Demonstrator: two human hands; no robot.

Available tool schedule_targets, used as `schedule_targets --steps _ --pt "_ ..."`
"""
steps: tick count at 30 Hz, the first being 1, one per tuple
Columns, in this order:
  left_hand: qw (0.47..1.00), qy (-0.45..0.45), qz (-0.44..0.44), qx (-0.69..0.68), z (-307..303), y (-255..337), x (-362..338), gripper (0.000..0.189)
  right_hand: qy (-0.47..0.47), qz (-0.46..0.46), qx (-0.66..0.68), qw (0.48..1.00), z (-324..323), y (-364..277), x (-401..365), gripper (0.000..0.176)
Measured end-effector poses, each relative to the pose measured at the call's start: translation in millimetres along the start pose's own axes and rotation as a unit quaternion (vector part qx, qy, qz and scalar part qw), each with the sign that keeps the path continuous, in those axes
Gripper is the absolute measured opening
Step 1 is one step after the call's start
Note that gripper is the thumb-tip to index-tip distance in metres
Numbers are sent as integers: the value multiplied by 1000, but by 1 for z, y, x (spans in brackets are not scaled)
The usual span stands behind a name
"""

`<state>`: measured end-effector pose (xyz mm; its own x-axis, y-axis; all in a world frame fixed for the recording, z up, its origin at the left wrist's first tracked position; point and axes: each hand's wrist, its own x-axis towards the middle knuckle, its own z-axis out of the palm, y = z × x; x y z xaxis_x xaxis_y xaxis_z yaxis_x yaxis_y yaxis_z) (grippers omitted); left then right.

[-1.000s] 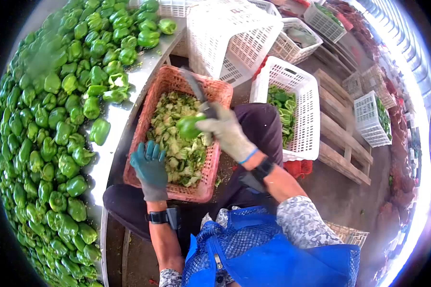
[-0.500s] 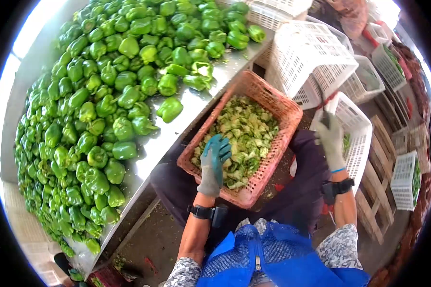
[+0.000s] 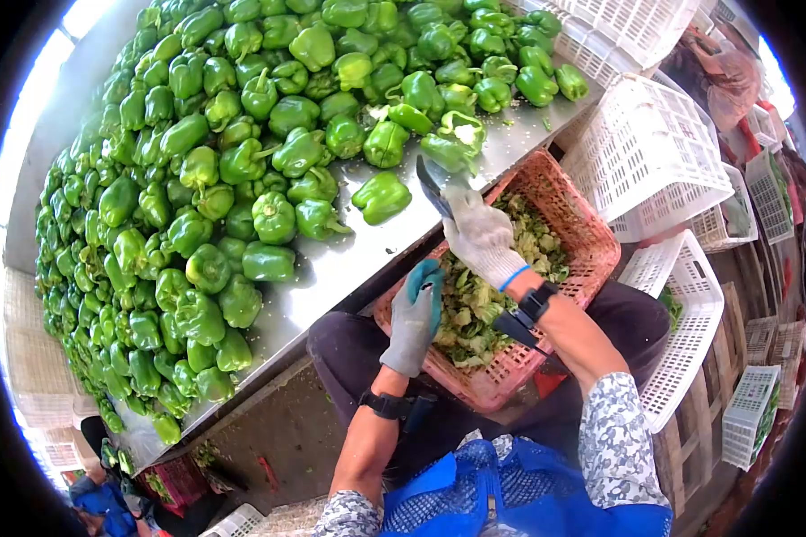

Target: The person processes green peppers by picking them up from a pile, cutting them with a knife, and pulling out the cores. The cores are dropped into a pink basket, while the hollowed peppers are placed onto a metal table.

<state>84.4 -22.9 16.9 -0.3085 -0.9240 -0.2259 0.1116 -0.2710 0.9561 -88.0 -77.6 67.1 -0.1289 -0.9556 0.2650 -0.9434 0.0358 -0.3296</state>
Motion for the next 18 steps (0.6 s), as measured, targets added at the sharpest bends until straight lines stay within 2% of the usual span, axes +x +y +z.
schedule_targets --steps 3,4,7,8,11,12,15,16,18 --pt "999 0 21 31 1 0 7 39 17 -6 -64 998 27 -10 28 40" --pt "999 2 24 28 3 -3 7 40 41 -46 -105 993 36 -9 39 37" --pt "999 12 31 42 2 -3 6 42 146 -128 -73 978 34 -21 51 33" --pt "997 18 36 67 2 5 5 42 135 -144 -19 980 33 -27 54 36" --pt "997 63 33 -41 5 6 5 42 -82 -66 -2 994 20 -66 60 48" --pt "995 84 21 -53 7 8 4 38 -122 -46 -38 991 24 -75 65 63" --pt "996 85 27 16 4 19 2 35 -133 -56 -75 987 30 -90 70 71" --pt "994 96 38 35 -3 -5 10 32 -126 -45 -69 989 31 -93 71 73" --pt "993 120 21 -12 -1 7 8 30 -163 -16 -73 984 27 -102 76 71"
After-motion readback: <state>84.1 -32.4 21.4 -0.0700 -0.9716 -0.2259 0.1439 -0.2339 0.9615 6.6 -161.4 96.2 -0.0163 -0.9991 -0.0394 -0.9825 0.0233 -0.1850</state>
